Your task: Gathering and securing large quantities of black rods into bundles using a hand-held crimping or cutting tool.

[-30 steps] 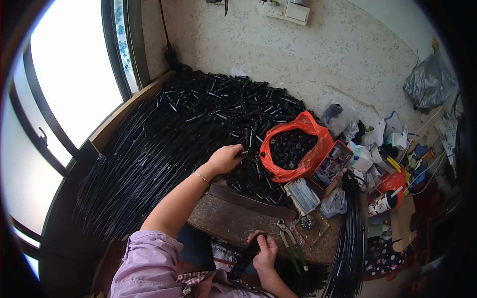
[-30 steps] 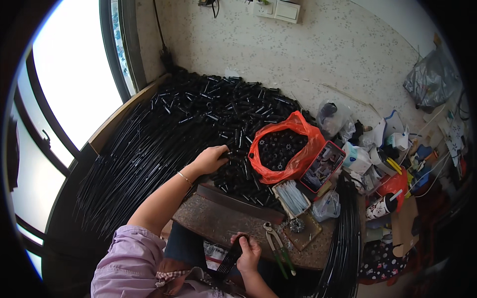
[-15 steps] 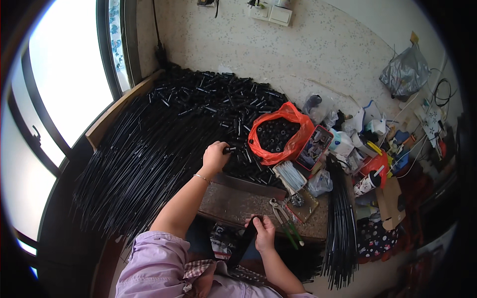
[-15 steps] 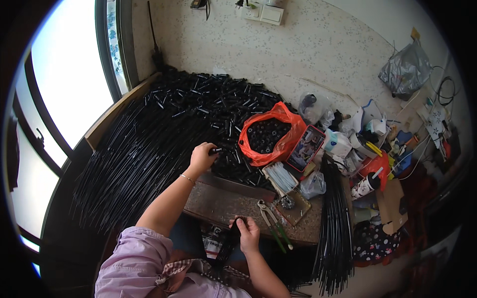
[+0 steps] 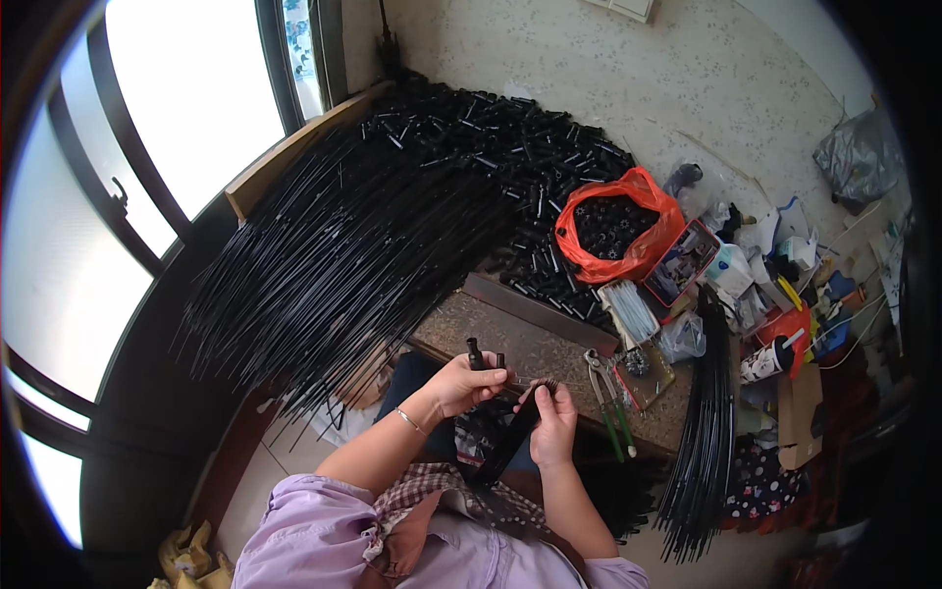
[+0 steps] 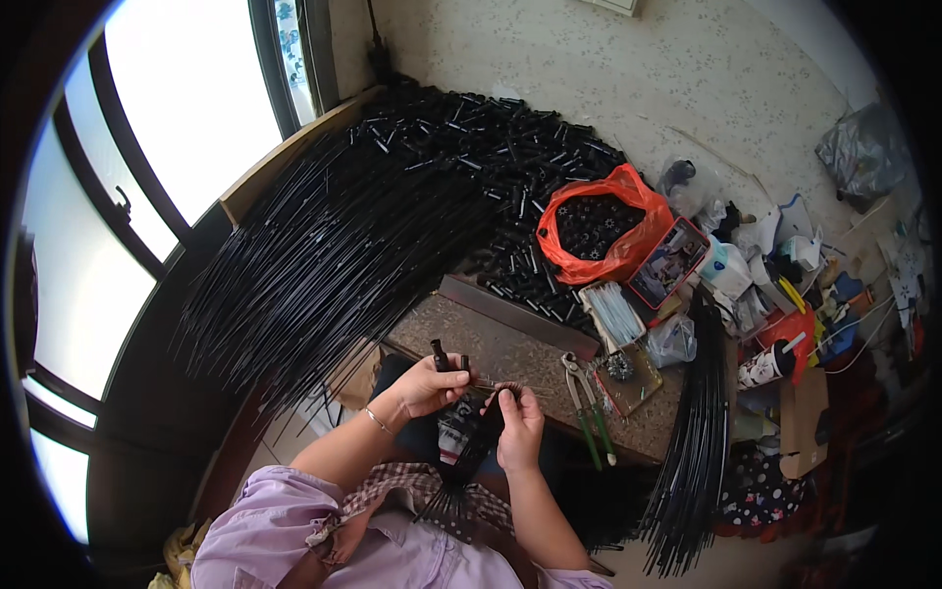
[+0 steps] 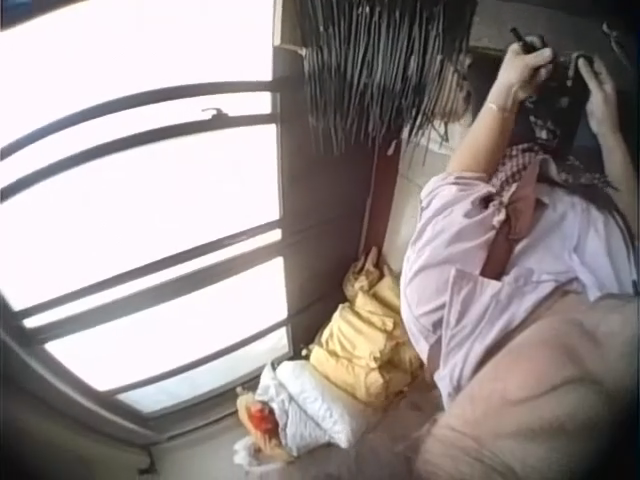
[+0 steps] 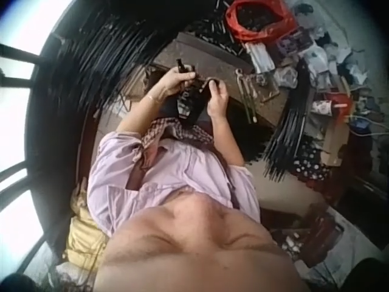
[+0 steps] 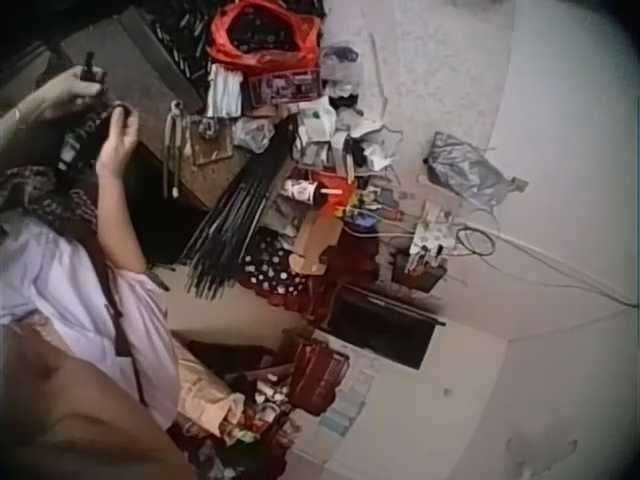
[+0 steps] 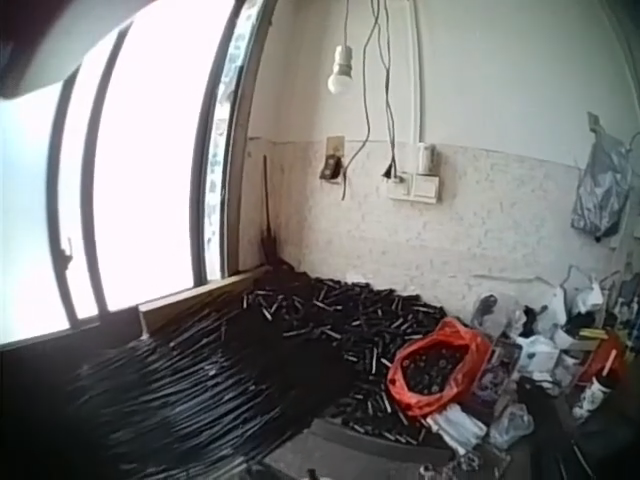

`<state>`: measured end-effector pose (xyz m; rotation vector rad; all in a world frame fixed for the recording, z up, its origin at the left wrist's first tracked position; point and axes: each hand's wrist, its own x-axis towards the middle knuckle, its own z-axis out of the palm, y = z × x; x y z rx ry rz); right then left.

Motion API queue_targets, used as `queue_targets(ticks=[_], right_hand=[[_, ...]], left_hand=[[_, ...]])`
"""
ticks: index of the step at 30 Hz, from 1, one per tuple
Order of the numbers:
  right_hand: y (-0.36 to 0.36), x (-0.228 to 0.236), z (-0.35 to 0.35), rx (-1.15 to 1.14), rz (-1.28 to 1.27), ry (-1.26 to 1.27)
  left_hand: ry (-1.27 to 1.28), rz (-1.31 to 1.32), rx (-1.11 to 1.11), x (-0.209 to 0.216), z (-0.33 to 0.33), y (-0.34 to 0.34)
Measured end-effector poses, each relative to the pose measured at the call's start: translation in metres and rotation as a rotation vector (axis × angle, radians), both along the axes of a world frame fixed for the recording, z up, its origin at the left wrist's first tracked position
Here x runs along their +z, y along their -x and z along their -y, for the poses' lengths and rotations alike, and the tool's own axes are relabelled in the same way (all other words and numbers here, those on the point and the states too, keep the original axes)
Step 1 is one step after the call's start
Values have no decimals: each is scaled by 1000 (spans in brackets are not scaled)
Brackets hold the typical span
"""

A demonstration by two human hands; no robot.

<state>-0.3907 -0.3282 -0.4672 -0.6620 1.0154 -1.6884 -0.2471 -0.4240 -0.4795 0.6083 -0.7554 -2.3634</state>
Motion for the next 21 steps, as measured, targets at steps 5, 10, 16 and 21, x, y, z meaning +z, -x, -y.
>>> queue_targets(ticks=[5, 10, 16, 21], right_hand=[[-19, -1, -6, -173, -105, 76], [-21, -2, -4, -205, -141, 98], [-19, -7, 2, -171, -129, 74], [-18, -6, 4, -133, -55, 79]], left_hand=[[-187, -225, -77, 2, -19, 1], [-141, -218, -61, 13, -10, 5], [-72, -198, -69, 21, -4, 7], [6, -153, -43, 13, -4, 9]])
